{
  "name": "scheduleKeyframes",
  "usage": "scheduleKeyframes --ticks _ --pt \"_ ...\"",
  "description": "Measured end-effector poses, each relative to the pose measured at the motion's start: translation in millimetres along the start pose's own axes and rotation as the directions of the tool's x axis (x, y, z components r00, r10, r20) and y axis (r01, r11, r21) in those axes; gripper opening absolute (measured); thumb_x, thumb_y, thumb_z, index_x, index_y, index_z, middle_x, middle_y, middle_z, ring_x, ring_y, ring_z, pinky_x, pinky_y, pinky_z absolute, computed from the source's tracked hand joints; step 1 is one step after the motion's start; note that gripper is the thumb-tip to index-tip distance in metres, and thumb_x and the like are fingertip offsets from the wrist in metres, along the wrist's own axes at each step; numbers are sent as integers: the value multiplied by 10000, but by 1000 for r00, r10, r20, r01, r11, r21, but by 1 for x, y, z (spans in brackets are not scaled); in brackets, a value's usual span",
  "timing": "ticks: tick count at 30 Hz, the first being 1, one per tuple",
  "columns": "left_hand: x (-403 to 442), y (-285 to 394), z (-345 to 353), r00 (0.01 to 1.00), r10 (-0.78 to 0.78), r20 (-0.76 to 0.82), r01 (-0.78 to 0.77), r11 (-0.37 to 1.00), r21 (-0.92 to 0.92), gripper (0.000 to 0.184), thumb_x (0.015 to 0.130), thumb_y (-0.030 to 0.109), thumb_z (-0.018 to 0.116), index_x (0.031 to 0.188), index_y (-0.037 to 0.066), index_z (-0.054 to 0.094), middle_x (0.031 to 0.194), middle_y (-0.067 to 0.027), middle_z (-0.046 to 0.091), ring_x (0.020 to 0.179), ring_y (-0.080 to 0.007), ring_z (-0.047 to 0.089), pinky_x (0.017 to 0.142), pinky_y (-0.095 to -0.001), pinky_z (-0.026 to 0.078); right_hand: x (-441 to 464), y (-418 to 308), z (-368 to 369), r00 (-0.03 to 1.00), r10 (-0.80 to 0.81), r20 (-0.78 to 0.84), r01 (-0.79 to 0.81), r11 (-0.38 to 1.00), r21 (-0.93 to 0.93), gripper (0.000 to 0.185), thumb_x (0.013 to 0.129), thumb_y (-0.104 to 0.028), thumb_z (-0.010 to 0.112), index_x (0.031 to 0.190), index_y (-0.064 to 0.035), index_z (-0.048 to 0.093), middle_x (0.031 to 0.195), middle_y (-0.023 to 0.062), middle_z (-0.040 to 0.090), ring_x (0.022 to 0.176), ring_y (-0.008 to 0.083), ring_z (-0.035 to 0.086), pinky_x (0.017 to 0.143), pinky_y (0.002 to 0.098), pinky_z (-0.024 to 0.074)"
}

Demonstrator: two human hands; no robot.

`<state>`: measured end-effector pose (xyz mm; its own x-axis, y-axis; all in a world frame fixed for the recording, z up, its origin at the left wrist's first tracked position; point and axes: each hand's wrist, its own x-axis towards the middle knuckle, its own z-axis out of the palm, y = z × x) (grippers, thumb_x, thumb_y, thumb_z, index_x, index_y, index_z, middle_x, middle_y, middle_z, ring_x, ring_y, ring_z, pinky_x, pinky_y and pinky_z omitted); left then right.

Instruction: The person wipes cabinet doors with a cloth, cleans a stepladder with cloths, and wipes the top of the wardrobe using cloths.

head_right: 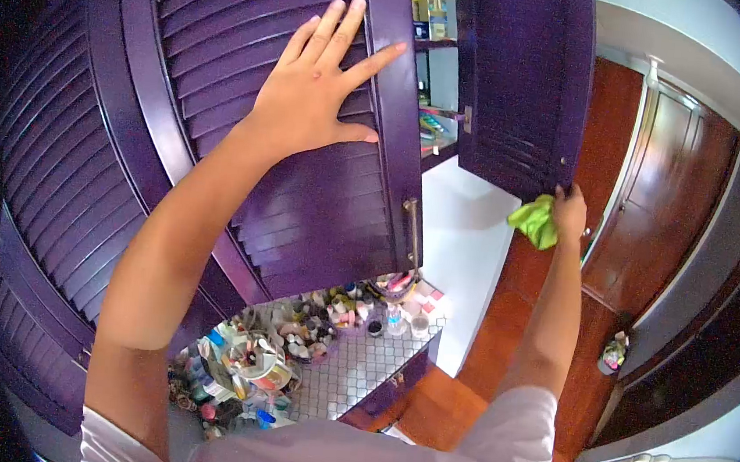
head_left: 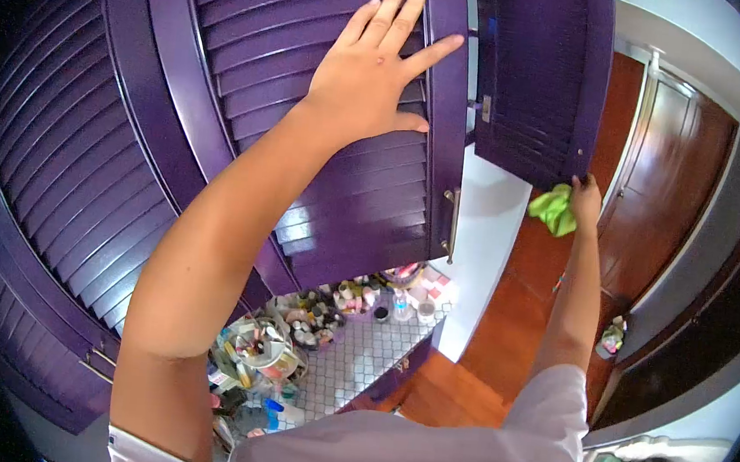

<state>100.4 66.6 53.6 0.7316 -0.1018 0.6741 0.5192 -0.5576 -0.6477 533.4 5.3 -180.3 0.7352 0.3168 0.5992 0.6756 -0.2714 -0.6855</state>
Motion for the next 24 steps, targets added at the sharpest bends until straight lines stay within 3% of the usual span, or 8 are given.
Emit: scheduleKeyframes --ticks 1,2,4,7,11,16,19,24 --pt "-1 -6 2 1000 16 3 -16 1000 7 883 658 571 709 1423 343 334 1503 -201 197 1397 -335 182 1128 -465 168 -10 9 13 992 -64 -108 68 997 42 321 889 -273 583 1089 -21 592 973 235 647 935 401 618 782 440 483" --pt "-2 -12 4 1000 29 5 -29 999 16 878 667 568 706 1426 337 331 1503 -186 209 1396 -324 197 1128 -463 174 -32 -16 1 994 -20 -103 20 1000 -1 322 885 -265 590 1094 -20 592 974 232 650 930 396 624 777 441 485" --pt "-6 -21 10 999 38 16 -39 998 52 851 692 569 688 1428 333 330 1511 -149 221 1398 -292 207 1136 -455 159 -62 -33 3 987 -78 -143 77 997 -19 346 859 -305 619 1089 -49 592 1000 202 642 900 399 620 753 461 493" --pt "-9 -33 25 998 35 59 -41 995 92 887 661 538 721 1428 336 323 1513 -156 214 1392 -316 224 1126 -473 187 -96 -64 5 982 -114 -149 101 991 -90 356 851 -316 629 1046 -21 584 971 189 623 839 398 620 706 473 495" --pt "-30 -56 32 952 -80 297 0 966 259 826 717 531 679 1427 275 343 1516 -129 222 1406 -292 189 1143 -459 144 -128 -101 13 981 -102 -164 95 994 -50 324 828 -307 658 992 -41 576 929 161 608 817 387 619 661 472 490" --pt "-52 -63 29 954 -53 294 -34 958 285 658 831 465 586 1405 208 390 1511 -128 234 1405 -270 194 1154 -433 127 -149 -126 26 972 -115 -207 117 993 -6 305 811 -279 675 980 -44 579 937 147 597 816 376 612 673 460 487" --pt "-51 -61 34 958 -71 277 -15 955 295 652 829 445 600 1400 203 398 1505 -131 247 1402 -271 200 1152 -436 135 -159 -141 33 971 -114 -209 128 990 57 291 801 -246 682 970 -30 582 929 151 594 820 376 608 688 452 484" --pt "-74 -30 28 965 -191 180 176 980 95 535 848 353 597 1332 155 485 1452 -153 336 1382 -303 241 1141 -449 164 -179 -157 57 965 -132 -228 188 951 244 313 818 -217 671 1049 -18 603 933 217 644 838 377 631 715 419 489"
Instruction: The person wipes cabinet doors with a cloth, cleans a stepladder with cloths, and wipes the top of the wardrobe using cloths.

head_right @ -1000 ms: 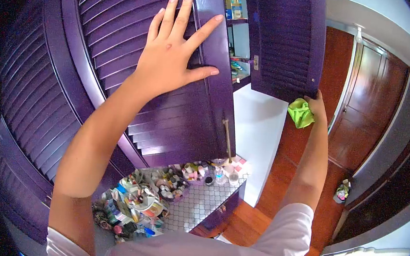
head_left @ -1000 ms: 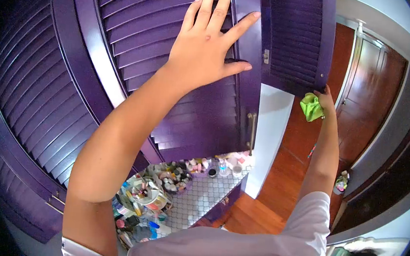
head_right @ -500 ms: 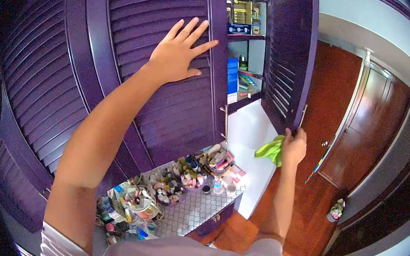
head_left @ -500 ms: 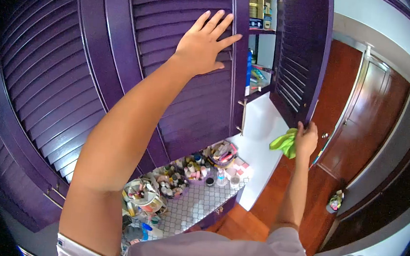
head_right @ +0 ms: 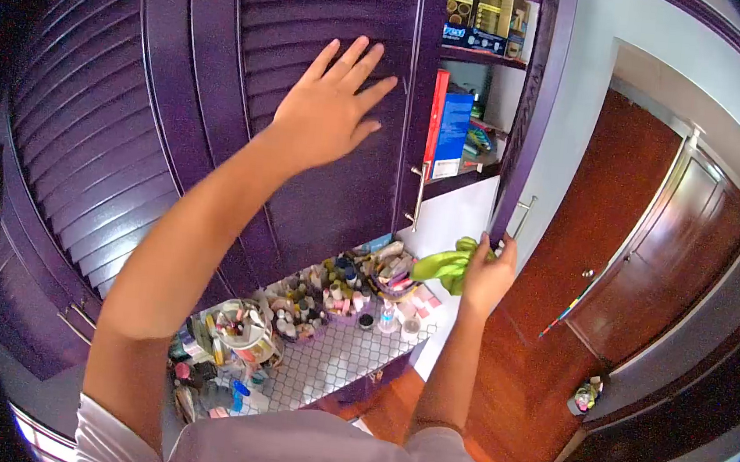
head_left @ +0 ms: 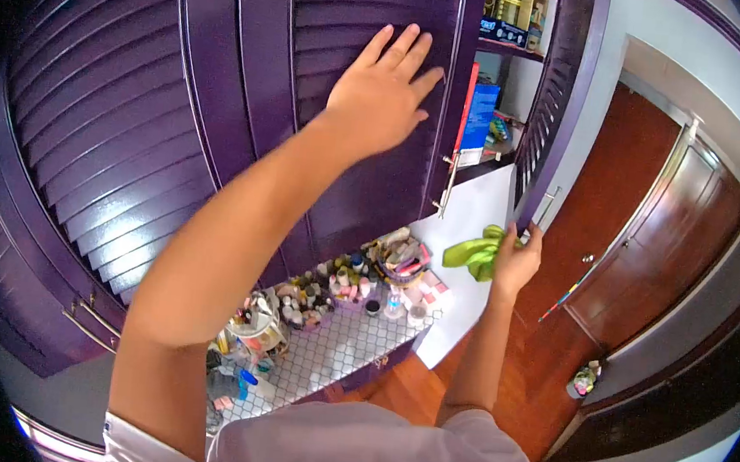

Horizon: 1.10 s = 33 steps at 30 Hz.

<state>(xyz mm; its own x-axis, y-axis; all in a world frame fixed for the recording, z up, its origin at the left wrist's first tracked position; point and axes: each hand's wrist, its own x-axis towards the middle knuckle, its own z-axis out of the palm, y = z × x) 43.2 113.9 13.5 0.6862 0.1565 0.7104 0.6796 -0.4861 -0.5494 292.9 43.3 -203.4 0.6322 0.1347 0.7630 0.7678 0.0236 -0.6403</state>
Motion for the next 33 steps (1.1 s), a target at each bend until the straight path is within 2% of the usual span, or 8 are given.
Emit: scheduleKeyframes --ticks 3,7,14,18,21,25,28,33 --pt "-40 35 -16 998 -66 -24 60 974 -217 408 868 266 571 1241 99 563 1382 -156 425 1351 -317 306 1123 -508 163 -12 -23 7 941 271 201 -269 962 -35 344 833 -210 652 1135 -54 603 924 219 657 749 383 644 649 426 500" --pt "-113 75 -38 990 -13 142 89 832 -547 353 876 182 542 1211 76 576 1319 -131 499 1302 -301 395 1099 -553 185 -41 -13 42 971 47 234 -80 988 129 519 832 -151 616 1312 -13 474 1200 231 578 1024 367 610 859 391 488" --pt "-292 94 -66 818 259 513 518 53 -853 175 910 211 582 982 70 657 1111 -110 639 1005 -310 602 893 -412 460 -50 -27 70 912 -161 376 73 969 238 708 749 -51 580 1414 -44 338 1419 197 394 1294 315 411 1027 345 372" --pt "-406 116 -121 383 -208 900 919 -14 -394 212 845 184 633 1032 84 648 1089 -106 632 1031 -317 576 920 -433 430 -77 -1 109 909 -192 370 174 981 81 857 746 -106 639 1484 -180 208 1079 217 628 907 318 637 805 384 501" --pt "-522 171 -159 188 -696 693 941 330 77 470 754 239 715 1176 95 567 1228 -144 514 1166 -360 456 1009 -482 339 -94 -8 95 921 -329 208 282 932 227 695 786 -29 555 1419 -69 272 1160 218 529 983 301 581 838 371 504" --pt "-595 256 -238 -448 -776 445 711 -7 703 880 723 432 724 1384 40 296 1405 -235 271 1280 -411 301 1045 -515 279 -190 -2 93 962 -213 169 118 886 448 489 812 11 498 1283 39 372 1190 204 491 1047 299 544 889 376 495" --pt "-620 318 -270 -695 -598 400 630 -240 738 854 804 528 610 1405 33 260 1328 -236 411 1246 -368 401 1032 -474 311 -294 -48 78 687 -282 669 -280 747 603 325 844 -16 538 1158 12 459 1089 148 546 970 261 569 832 355 506" --pt "-610 355 -254 -890 -380 250 455 -713 533 602 890 482 497 1329 83 394 1088 -214 601 1037 -366 572 862 -455 449 -399 -155 28 -299 -852 431 -297 512 806 329 785 -177 702 1084 -82 605 997 102 621 868 280 630 731 356 511"
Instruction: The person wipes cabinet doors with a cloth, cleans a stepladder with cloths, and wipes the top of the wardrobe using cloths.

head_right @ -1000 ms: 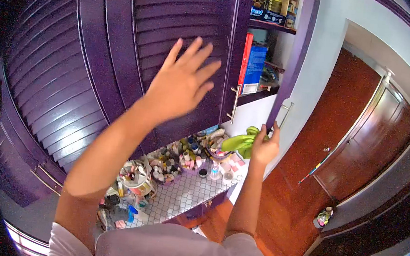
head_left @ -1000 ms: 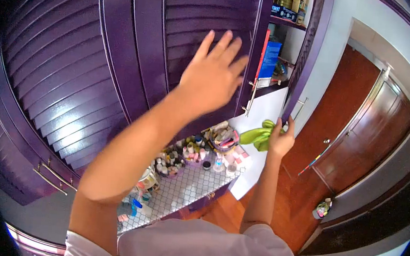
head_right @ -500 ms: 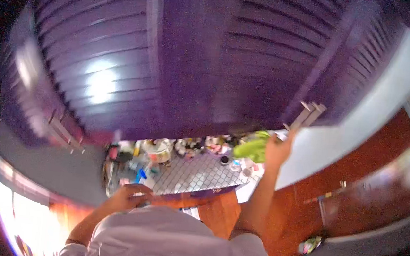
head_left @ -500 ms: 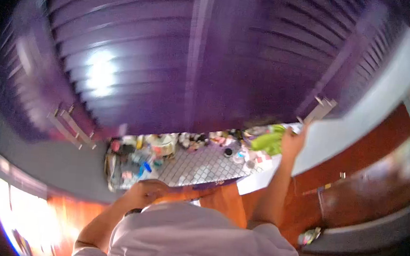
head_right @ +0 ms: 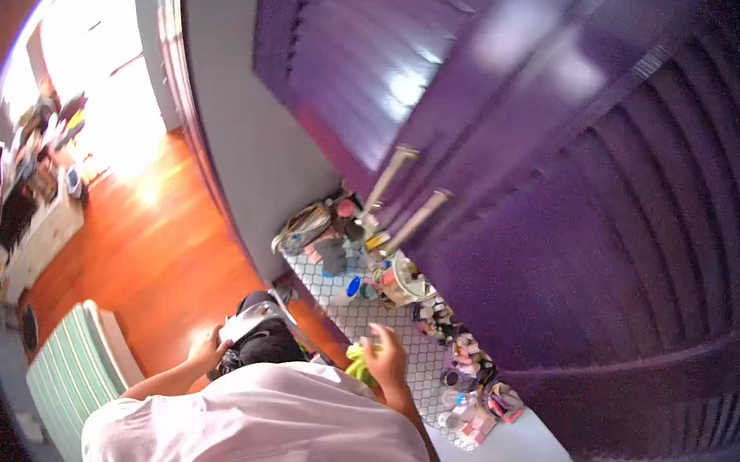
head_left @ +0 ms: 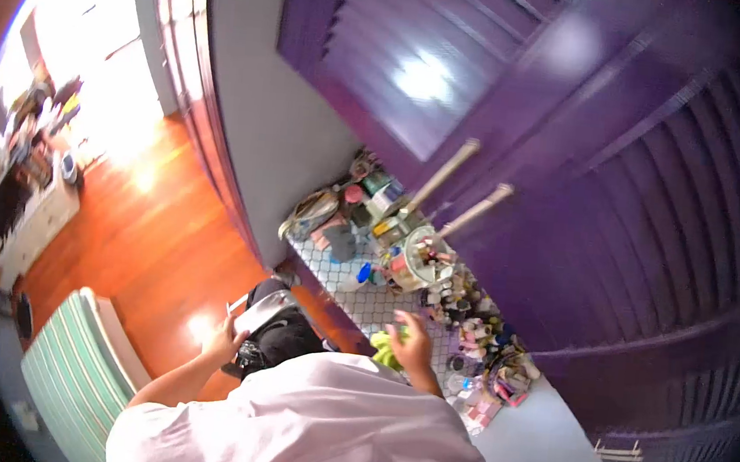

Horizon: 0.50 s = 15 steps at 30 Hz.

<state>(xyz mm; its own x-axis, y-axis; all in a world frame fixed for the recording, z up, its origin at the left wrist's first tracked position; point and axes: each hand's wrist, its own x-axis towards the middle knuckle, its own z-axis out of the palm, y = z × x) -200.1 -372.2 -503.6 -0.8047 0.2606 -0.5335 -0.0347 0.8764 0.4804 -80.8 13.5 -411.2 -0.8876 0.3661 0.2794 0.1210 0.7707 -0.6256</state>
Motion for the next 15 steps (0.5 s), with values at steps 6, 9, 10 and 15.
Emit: scheduleKeyframes --ticks 6,9,10,15 --pt "10 -20 19 969 82 -232 -84 996 1 522 736 491 680 995 48 581 900 -135 607 894 -315 593 774 -414 473 69 22 89 980 -86 181 63 989 131 421 766 -188 722 1142 -91 557 1019 77 614 907 274 621 776 370 492" --pt "4 -15 22 894 202 -400 -209 977 25 733 618 567 742 1088 29 577 974 -129 611 971 -304 581 828 -403 476 115 70 116 989 111 96 -128 973 191 462 771 -182 732 1172 -79 527 916 59 633 875 250 616 806 360 467" --pt "3 -15 23 893 185 -411 -190 981 29 751 610 568 747 1102 27 579 1019 -143 609 978 -310 584 848 -404 477 133 61 114 974 200 108 -219 954 206 466 773 -189 734 1174 -76 524 890 55 640 876 244 616 822 362 459" --pt "8 -20 28 792 314 -523 -302 947 111 693 609 467 782 1115 42 574 839 -108 570 784 -294 594 675 -391 497 198 32 158 810 20 586 -88 992 87 578 739 -338 756 1196 -67 529 939 60 662 911 234 630 797 364 474"
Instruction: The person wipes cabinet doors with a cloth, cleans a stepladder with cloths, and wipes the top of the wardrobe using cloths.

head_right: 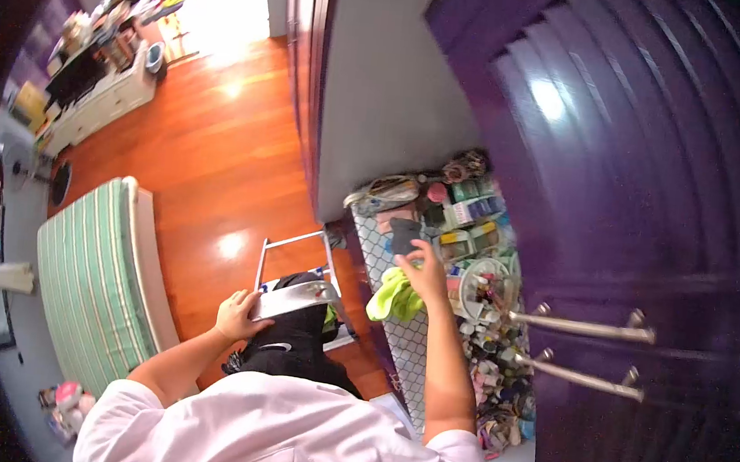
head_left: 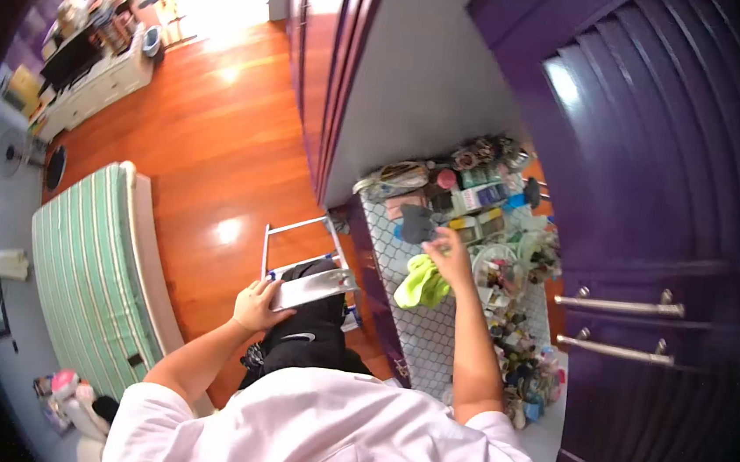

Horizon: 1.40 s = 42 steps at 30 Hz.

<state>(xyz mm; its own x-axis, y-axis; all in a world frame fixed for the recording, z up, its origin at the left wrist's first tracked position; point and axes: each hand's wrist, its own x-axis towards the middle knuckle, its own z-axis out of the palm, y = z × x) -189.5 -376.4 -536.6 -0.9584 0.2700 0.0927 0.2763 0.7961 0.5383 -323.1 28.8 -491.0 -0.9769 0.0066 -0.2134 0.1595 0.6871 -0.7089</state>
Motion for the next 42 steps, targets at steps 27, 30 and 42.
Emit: scheduleKeyframes --ticks 27,30,42 --pt "11 4 -3 998 -29 48 27 999 43 624 610 422 783 1087 66 597 847 -70 578 766 -247 578 683 -357 496 -56 26 184 960 -166 227 187 979 -77 532 717 -157 686 1181 -207 430 1073 106 557 840 413 616 702 499 516" --pt "7 3 -2 998 -36 57 33 998 47 630 607 420 785 1091 64 593 842 -72 576 761 -254 576 682 -360 495 -58 21 181 953 -130 273 152 987 -61 489 733 -151 661 1156 -194 418 1063 120 562 869 432 597 710 505 506" --pt "10 3 -6 998 -43 46 44 999 -16 668 575 430 795 1078 39 594 843 -91 583 750 -267 578 684 -371 493 -55 29 184 944 -156 292 179 982 -56 519 727 -159 671 1179 -200 418 1117 107 545 862 427 605 705 507 509"
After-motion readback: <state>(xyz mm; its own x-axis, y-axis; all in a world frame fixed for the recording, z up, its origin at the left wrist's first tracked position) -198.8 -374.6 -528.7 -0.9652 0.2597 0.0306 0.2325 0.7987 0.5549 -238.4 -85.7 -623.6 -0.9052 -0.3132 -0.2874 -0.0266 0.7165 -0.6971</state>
